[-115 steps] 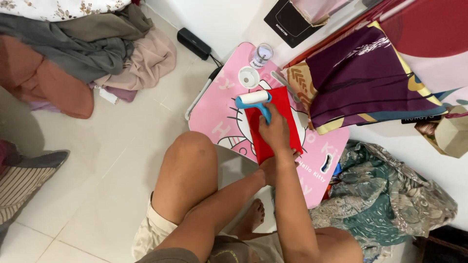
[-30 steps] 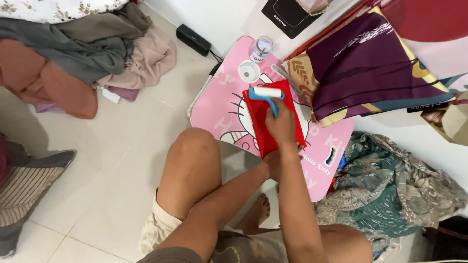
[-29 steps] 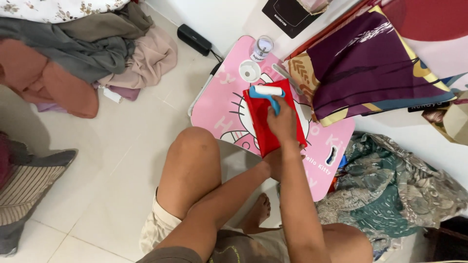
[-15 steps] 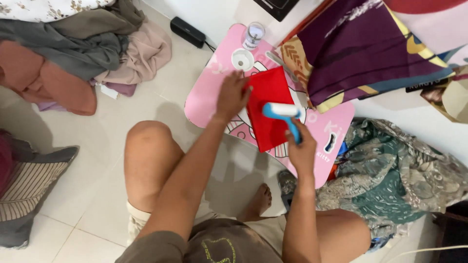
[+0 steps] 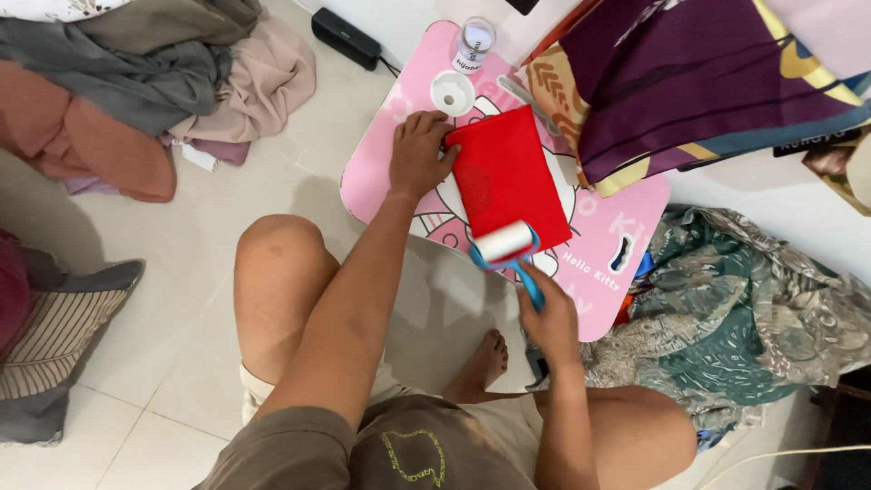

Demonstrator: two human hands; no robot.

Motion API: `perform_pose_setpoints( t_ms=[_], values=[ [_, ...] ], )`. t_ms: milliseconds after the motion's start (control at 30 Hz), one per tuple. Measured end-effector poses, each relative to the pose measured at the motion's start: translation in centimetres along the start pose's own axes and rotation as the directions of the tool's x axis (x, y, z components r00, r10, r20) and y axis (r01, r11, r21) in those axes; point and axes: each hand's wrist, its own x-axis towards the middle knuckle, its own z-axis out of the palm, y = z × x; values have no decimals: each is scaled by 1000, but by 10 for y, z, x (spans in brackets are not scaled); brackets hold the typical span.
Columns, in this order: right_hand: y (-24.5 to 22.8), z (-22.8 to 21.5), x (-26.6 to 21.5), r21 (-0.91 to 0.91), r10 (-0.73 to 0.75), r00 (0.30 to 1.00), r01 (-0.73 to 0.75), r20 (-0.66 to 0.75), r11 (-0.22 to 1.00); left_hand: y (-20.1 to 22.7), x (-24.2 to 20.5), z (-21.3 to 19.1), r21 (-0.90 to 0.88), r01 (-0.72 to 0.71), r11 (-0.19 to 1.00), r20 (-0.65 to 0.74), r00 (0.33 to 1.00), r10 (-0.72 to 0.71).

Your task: A person uses a lint roller to clean a red patterned cloth on a small table, folding and unfolding it to reach all areas.

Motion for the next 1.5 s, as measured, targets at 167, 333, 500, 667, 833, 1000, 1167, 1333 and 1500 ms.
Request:
perform_pose_setpoints(
  t_ms=[167,333,500,667,833,1000,1167,1333,1500],
  values=[
    [4,-11,-21,-48,-30,999,32,41,998,5,4,-4,24,120,992,30,992,-121],
    [-19,13,28,-86,-138,988,143,67,986,24,3,-31,-86,134,987,-24,990,-137],
    [-39,52,97,-123,-200,975,211,93,970,30,1,-50,-318,188,929,-74,972,-222],
    [-46,87,151,-111,-266,961,272,71,956,36,0,-62,-433,161,887,-149,958,-247],
    [-49,66,122,-31,-268,963,269,19,963,17,1,-33,-348,93,933,-240,953,-184],
    [-31,33,39,43,-196,980,198,-42,979,9,2,-13,-194,26,981,-323,942,-89],
    [-22,24,-5,-45,-161,986,159,-43,986,20,4,-26,-208,72,975,-295,946,-133],
    [-33,39,31,-140,-143,990,142,4,980,26,4,-43,-317,110,942,-231,954,-190],
    [-44,63,95,-241,-167,983,179,72,954,29,2,-49,-419,132,898,-189,955,-229]
  ],
)
